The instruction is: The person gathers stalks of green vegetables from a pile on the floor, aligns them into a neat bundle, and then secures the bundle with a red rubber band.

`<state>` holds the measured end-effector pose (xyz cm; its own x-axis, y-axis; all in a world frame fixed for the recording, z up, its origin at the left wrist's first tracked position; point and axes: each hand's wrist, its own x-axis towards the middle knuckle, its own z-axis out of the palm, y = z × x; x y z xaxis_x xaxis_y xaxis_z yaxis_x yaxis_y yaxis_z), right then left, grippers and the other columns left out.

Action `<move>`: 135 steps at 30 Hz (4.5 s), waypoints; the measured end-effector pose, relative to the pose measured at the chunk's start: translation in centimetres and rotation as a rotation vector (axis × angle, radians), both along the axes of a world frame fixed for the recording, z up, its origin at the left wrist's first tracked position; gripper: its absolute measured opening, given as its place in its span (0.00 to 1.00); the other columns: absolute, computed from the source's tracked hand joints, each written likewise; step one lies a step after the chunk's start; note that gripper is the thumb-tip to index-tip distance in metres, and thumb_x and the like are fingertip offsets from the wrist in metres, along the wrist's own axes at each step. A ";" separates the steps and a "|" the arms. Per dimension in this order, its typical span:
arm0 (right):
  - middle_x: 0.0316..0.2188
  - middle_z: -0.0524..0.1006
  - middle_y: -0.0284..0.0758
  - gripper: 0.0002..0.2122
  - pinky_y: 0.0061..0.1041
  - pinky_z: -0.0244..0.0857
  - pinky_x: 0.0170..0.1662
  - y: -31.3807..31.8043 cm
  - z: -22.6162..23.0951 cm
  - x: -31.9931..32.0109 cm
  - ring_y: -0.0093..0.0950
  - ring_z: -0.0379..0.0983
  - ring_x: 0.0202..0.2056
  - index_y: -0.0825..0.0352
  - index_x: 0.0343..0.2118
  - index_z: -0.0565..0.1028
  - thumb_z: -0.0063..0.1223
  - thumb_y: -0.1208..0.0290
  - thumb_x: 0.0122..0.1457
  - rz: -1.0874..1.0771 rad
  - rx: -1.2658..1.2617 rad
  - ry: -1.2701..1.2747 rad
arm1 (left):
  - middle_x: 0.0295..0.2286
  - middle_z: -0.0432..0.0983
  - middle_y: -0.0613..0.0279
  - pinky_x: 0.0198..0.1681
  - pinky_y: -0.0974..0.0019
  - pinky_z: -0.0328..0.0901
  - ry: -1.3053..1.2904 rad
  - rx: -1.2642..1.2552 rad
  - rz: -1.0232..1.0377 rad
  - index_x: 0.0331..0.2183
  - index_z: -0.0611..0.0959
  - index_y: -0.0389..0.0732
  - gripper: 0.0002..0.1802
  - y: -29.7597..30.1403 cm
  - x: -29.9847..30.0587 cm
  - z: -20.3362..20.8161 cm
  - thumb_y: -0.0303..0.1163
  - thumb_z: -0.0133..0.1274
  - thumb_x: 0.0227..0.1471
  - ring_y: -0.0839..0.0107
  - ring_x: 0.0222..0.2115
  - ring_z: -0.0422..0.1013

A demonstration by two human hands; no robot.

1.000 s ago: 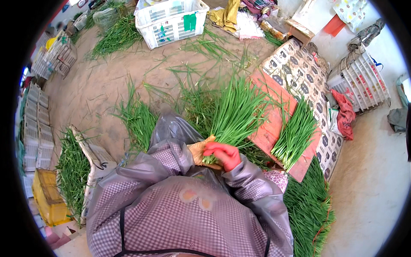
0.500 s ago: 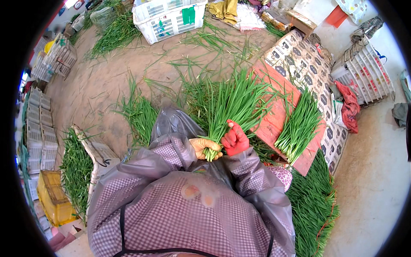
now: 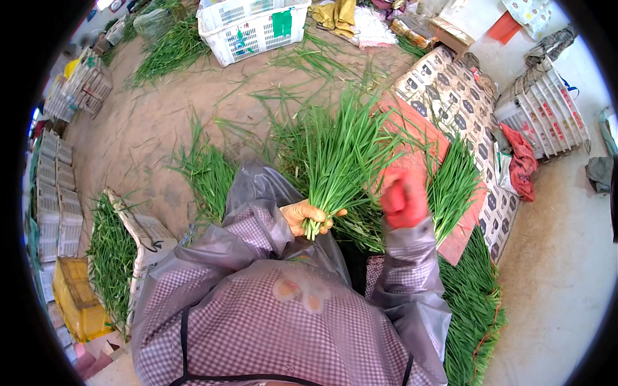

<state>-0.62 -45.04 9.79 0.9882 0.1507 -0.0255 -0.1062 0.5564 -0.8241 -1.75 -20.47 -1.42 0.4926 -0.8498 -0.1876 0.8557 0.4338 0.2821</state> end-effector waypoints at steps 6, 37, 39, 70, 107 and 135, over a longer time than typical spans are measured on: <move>0.18 0.76 0.36 0.21 0.28 0.67 0.27 7.0 -5.1 -2.0 0.28 0.74 0.20 0.69 0.28 0.75 0.61 0.50 0.49 0.121 -1.302 -0.045 | 0.34 0.74 0.56 0.35 0.66 0.71 -0.084 0.114 0.027 0.49 0.70 0.37 0.27 0.3 0.1 -3.3 0.20 0.57 0.44 0.68 0.30 0.73; 0.12 0.65 0.23 0.06 0.17 0.49 0.17 -4.3 -1.7 -2.6 0.15 0.56 0.12 0.65 0.33 0.69 0.43 0.69 0.60 0.000 0.332 -0.123 | 0.33 0.74 0.59 0.26 0.69 0.62 -0.055 0.018 0.142 0.43 0.75 0.32 0.25 1.4 0.4 2.2 0.23 0.59 0.38 0.71 0.25 0.67; 0.15 0.69 0.27 0.08 0.19 0.55 0.19 -3.2 -4.7 -3.2 0.19 0.61 0.15 0.64 0.37 0.70 0.45 0.67 0.59 -0.043 -0.047 0.084 | 0.32 0.74 0.59 0.26 0.69 0.63 -0.095 0.019 0.158 0.42 0.75 0.32 0.25 1.5 0.8 2.3 0.24 0.59 0.38 0.71 0.25 0.67; 0.15 0.73 0.30 0.14 0.20 0.58 0.16 6.5 -3.2 -1.1 0.18 0.64 0.13 0.69 0.31 0.75 0.62 0.62 0.51 -0.136 -0.800 0.113 | 0.27 0.76 0.55 0.31 0.67 0.71 -0.043 0.190 0.121 0.43 0.76 0.33 0.21 0.8 0.0 1.9 0.21 0.56 0.42 0.68 0.27 0.73; 0.17 0.76 0.32 0.15 0.21 0.61 0.19 2.5 4.6 2.1 0.19 0.69 0.15 0.64 0.45 0.75 0.54 0.65 0.57 0.344 -0.889 0.082 | 0.25 0.71 0.59 0.27 0.71 0.61 -0.147 0.104 0.209 0.46 0.73 0.30 0.27 1.4 0.4 5.2 0.26 0.57 0.40 0.73 0.24 0.65; 0.17 0.74 0.43 0.06 0.36 0.64 0.21 8.5 3.0 0.8 0.43 0.72 0.19 0.62 0.29 0.75 0.54 0.66 0.55 -0.154 -1.573 -0.744 | 0.26 0.72 0.58 0.27 0.68 0.64 -0.206 0.134 0.268 0.37 0.76 0.34 0.18 1.0 0.6 6.3 0.24 0.58 0.39 0.69 0.25 0.68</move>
<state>0.22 -36.54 12.75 0.8578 0.3417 0.3841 0.4854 -0.7844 -0.3862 -1.20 -19.43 4.85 0.7338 -0.6598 -0.1621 0.6356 0.5824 0.5068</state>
